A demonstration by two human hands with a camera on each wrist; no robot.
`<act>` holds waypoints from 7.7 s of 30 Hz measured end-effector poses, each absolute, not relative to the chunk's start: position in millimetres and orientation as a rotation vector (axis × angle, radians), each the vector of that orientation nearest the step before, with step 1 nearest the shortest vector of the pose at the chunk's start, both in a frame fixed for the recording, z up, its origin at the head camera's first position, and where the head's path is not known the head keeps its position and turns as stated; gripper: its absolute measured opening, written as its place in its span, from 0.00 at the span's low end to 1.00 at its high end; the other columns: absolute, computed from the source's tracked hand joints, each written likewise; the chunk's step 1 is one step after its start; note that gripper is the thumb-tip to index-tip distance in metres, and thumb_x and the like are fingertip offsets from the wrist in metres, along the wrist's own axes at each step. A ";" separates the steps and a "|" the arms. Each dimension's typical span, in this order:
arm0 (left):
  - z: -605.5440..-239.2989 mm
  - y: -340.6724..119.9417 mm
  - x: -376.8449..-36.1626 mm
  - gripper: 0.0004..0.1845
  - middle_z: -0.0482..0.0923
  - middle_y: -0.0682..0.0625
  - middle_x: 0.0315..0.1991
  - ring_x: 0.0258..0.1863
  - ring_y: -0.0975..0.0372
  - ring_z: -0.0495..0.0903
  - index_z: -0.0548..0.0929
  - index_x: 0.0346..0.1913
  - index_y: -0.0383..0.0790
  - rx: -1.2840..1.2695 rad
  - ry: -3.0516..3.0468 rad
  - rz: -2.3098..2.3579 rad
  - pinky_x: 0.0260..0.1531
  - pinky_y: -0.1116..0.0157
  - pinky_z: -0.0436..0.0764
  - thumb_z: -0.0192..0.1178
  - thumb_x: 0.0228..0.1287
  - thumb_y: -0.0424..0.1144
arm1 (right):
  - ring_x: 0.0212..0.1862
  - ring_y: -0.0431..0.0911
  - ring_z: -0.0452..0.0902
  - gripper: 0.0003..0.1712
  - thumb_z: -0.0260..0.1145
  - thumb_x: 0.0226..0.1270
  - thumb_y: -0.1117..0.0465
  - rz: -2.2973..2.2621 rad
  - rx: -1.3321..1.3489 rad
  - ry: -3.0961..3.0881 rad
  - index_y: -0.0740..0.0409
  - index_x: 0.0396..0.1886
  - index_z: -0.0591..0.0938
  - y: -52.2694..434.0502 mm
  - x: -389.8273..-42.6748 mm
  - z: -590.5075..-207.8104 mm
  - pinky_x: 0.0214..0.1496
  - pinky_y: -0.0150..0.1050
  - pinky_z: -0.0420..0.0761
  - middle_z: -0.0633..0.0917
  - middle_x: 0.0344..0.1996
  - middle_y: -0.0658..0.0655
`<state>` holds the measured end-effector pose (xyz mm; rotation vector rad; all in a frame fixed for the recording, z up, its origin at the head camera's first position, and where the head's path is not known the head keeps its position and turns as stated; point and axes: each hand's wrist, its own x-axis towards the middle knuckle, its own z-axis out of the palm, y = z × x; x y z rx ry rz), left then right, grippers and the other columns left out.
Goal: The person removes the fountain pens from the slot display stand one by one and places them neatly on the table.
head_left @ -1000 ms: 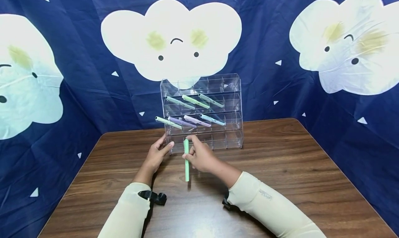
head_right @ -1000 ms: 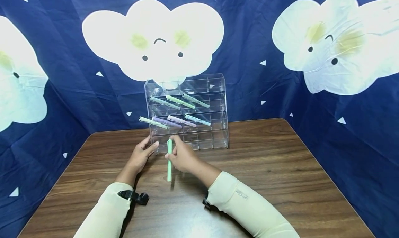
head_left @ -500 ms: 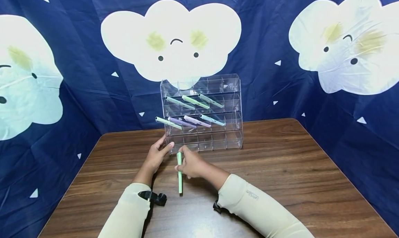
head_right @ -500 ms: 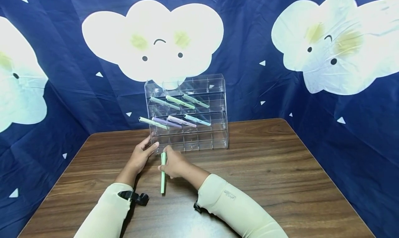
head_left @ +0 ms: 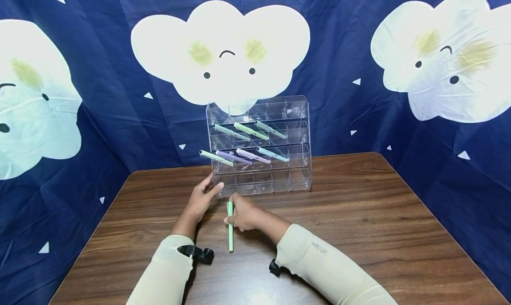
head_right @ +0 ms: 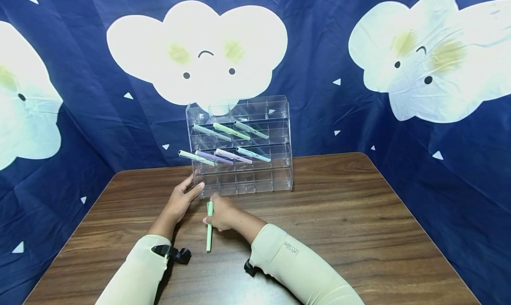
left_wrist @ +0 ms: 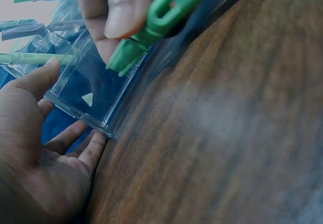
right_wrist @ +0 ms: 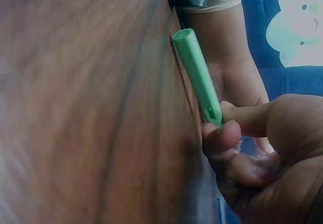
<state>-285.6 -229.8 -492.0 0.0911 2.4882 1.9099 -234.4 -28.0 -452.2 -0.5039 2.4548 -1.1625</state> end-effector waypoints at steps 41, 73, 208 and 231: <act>-494.2 -228.0 -287.4 0.39 0.69 0.32 0.81 0.79 0.43 0.72 0.61 0.88 0.50 0.086 2.490 1.941 0.54 0.81 0.76 0.64 0.82 0.44 | 0.10 0.44 0.75 0.46 0.73 0.78 0.60 -1.331 -0.501 2.293 0.67 0.84 0.58 -17.8 -226.0 -456.6 0.13 0.36 0.76 0.87 0.23 0.64; -495.1 -231.1 -286.3 0.40 0.62 0.33 0.85 0.83 0.43 0.66 0.59 0.89 0.53 0.093 2.489 1.908 0.77 0.50 0.73 0.64 0.83 0.47 | 0.13 0.37 0.72 0.21 0.71 0.74 0.69 -1.574 -0.699 2.594 0.69 0.63 0.81 46.7 -241.7 -443.2 0.19 0.30 0.75 0.84 0.22 0.55; -492.5 -230.2 -283.3 0.40 0.68 0.33 0.82 0.79 0.45 0.73 0.60 0.88 0.52 0.087 2.500 1.900 0.60 0.75 0.78 0.65 0.82 0.48 | 0.34 0.47 0.85 0.12 0.70 0.78 0.65 -1.213 -1.442 3.307 0.60 0.57 0.86 41.8 -252.0 -373.1 0.36 0.38 0.87 0.86 0.52 0.58; -491.8 -228.7 -283.1 0.39 0.69 0.35 0.82 0.78 0.45 0.74 0.62 0.88 0.52 0.091 2.486 1.938 0.55 0.78 0.79 0.66 0.82 0.47 | 0.33 0.39 0.78 0.10 0.74 0.76 0.62 -1.119 -1.091 2.993 0.56 0.46 0.79 26.2 -224.1 -409.0 0.34 0.31 0.78 0.85 0.34 0.52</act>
